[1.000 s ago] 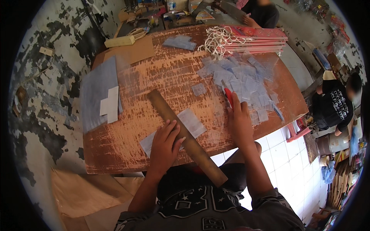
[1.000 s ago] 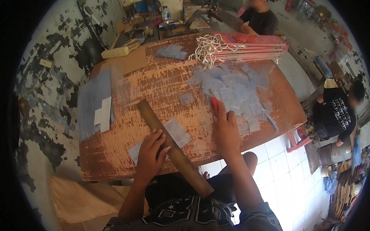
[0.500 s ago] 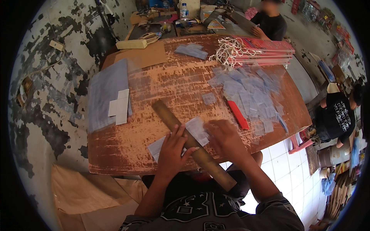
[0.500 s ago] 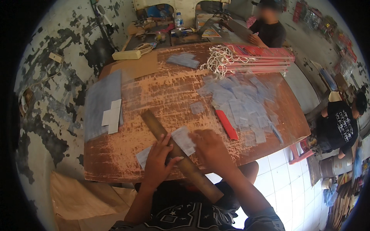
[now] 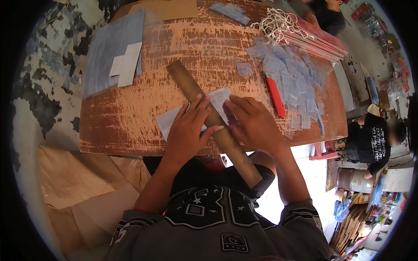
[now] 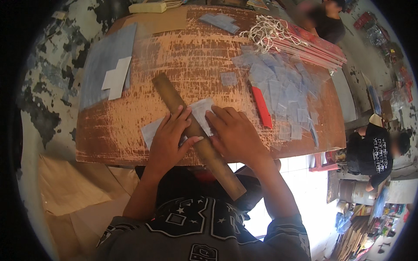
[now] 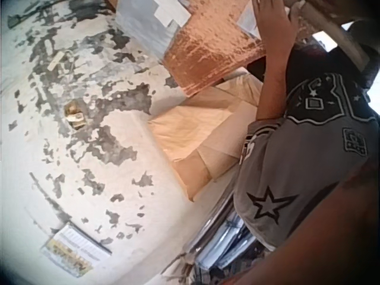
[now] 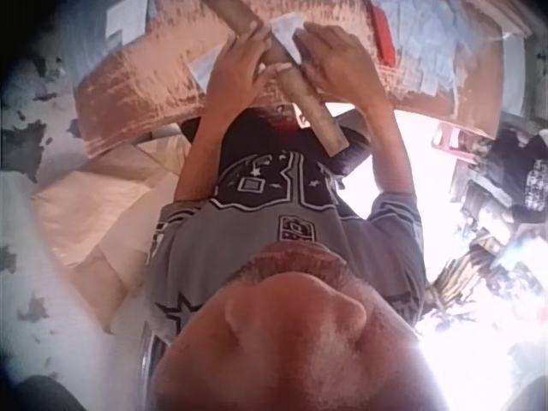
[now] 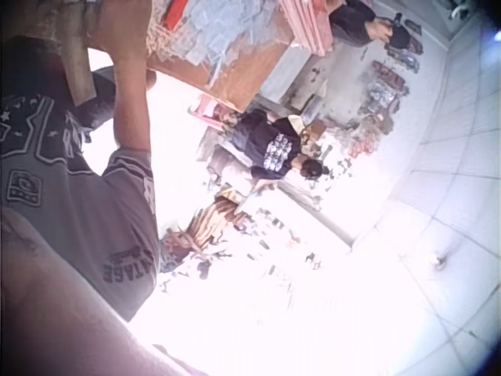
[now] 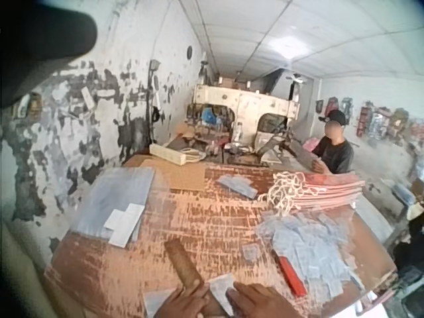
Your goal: The person uses a wooden ruler and a red utility knife to cut small rectangular pieces of light-colored material on a wooden workbench. They repeatedly align the ruler, slice along the edge, and separate the cut pieces, which accumulate on the table.
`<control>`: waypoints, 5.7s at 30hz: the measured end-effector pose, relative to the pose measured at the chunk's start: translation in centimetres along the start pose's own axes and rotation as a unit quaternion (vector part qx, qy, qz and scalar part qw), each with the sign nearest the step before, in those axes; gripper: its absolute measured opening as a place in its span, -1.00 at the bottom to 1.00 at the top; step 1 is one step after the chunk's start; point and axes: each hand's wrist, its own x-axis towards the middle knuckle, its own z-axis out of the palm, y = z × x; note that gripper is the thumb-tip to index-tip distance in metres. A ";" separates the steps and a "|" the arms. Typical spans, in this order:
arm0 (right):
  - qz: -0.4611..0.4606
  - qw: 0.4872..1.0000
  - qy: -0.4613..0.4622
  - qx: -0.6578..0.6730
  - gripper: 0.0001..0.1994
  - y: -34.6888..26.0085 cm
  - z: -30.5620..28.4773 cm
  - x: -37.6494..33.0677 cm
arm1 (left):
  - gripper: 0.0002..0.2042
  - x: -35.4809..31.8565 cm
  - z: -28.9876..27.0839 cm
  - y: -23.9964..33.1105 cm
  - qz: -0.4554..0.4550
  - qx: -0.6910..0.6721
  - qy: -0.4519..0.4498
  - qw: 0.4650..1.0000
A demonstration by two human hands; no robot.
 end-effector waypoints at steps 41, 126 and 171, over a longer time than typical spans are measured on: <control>0.167 0.957 0.224 0.084 -0.87 1.2 1.5 4.4 | -0.54 -0.1 -0.2 0.2 -0.010 0.007 -0.020 1.000; 0.265 0.952 0.087 0.125 -0.23 -11.3 4.3 -8.7 | -0.47 -0.1 0.3 0.1 -0.030 0.021 -0.003 0.999; 0.247 0.956 0.097 0.122 -0.24 -10.1 3.9 -8.6 | -0.49 0.2 0.4 0.4 -0.044 0.053 -0.016 0.997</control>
